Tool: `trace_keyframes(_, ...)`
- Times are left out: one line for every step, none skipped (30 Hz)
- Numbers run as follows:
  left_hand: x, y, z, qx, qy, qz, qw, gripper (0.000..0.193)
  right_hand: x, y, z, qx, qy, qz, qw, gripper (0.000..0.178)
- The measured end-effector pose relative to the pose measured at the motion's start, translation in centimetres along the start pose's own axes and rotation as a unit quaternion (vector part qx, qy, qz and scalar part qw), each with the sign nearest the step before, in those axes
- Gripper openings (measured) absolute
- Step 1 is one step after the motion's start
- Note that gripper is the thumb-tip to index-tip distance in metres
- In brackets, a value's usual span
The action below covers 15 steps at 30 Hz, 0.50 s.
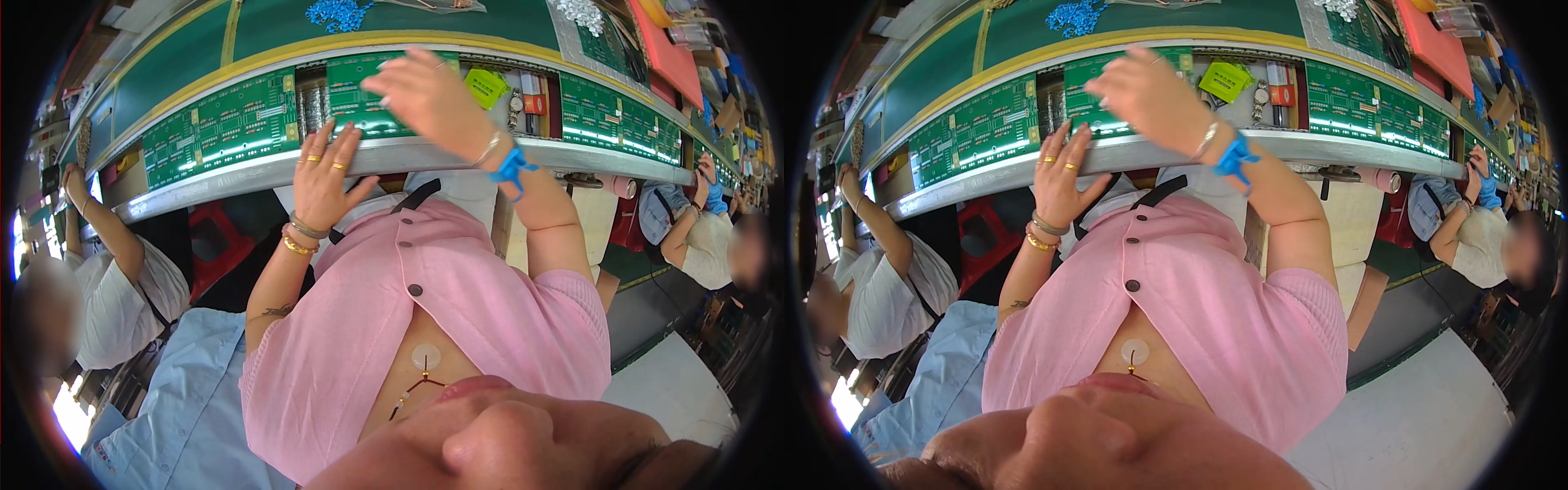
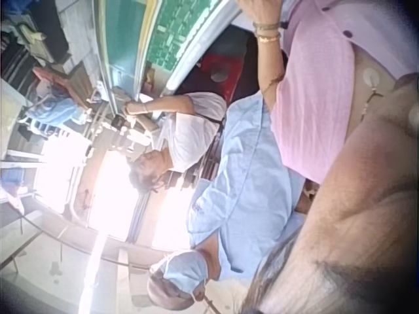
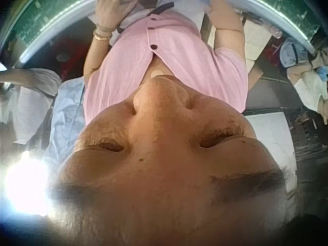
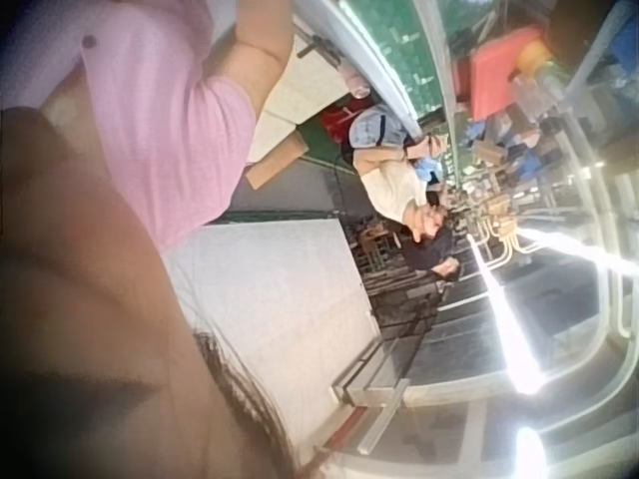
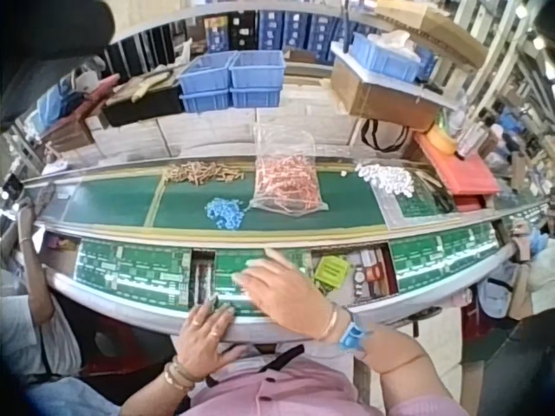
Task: Manually placing small components onto printed circuit boards (PCBs) on an assembly line.
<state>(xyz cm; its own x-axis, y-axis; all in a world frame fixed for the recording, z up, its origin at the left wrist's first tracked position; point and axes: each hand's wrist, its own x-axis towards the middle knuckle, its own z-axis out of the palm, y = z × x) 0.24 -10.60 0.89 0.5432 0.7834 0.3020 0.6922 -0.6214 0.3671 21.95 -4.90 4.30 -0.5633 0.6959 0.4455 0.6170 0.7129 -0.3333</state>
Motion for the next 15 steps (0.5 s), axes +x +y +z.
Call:
trace_keyframes(0.7,0.7,0.5,-0.011,-0.007,0.014,1.000,0.061,0.0,-1.2,0.8,0.002,-0.003,-0.017,1.000,0.032)
trace_keyframes(0.7,0.8,1.2,-0.015,-0.008,0.022,1.000,0.061,0.1,-2.1,2.0,0.043,-0.022,-0.016,0.999,0.036)
trace_keyframes(0.3,1.0,2.3,-0.030,-0.038,0.032,0.998,0.059,0.0,-2.5,3.6,0.082,-0.019,-0.015,0.996,0.041)
trace_keyframes(0.3,1.5,3.2,-0.049,-0.070,0.045,0.995,0.056,-0.3,-2.9,4.5,0.071,-0.019,-0.005,0.997,0.041)
trace_keyframes(1.5,2.8,3.1,-0.078,-0.063,0.037,0.994,0.051,-0.7,-3.0,5.3,0.072,-0.058,0.047,0.995,0.043)
trace_keyframes(2.0,3.4,3.3,-0.088,-0.063,0.048,0.993,0.051,-0.9,-3.2,5.2,0.071,-0.095,0.101,0.988,0.045)
trace_keyframes(2.3,3.9,3.6,-0.073,-0.054,0.066,0.994,0.049,-1.1,-3.0,4.6,0.031,-0.108,0.134,0.985,0.045)
trace_keyframes(2.5,4.4,3.8,-0.059,-0.043,0.083,0.994,0.047,-1.6,-2.7,4.1,0.022,-0.108,0.144,0.983,0.045)
trace_keyframes(2.6,4.6,3.9,-0.068,-0.043,0.091,0.993,0.047,-2.0,-2.3,3.7,0.021,-0.104,0.161,0.981,0.044)
trace_keyframes(2.5,4.5,3.7,-0.096,-0.043,0.106,0.989,0.046,-2.5,-2.0,3.2,0.021,-0.100,0.177,0.979,0.044)
trace_keyframes(2.6,4.3,3.7,-0.126,-0.044,0.125,0.983,0.045,-3.4,-1.6,3.1,0.009,-0.053,0.173,0.984,0.042)
trace_keyframes(2.3,3.9,3.5,-0.131,-0.043,0.130,0.982,0.045,-4.0,-1.2,2.8,0.003,-0.054,0.177,0.983,0.042)
trace_keyframes(2.0,3.4,3.2,-0.144,-0.007,0.110,0.983,0.045,-4.6,-0.9,2.5,-0.003,-0.051,0.177,0.983,0.041)
trace_keyframes(1.8,2.6,2.9,-0.159,0.026,0.093,0.983,0.045,-5.2,-0.5,2.0,-0.012,-0.047,0.180,0.982,0.041)
trace_keyframes(1.7,1.7,2.3,-0.114,0.058,0.074,0.989,0.046,-5.9,-0.3,1.6,-0.024,-0.038,0.180,0.983,0.038)
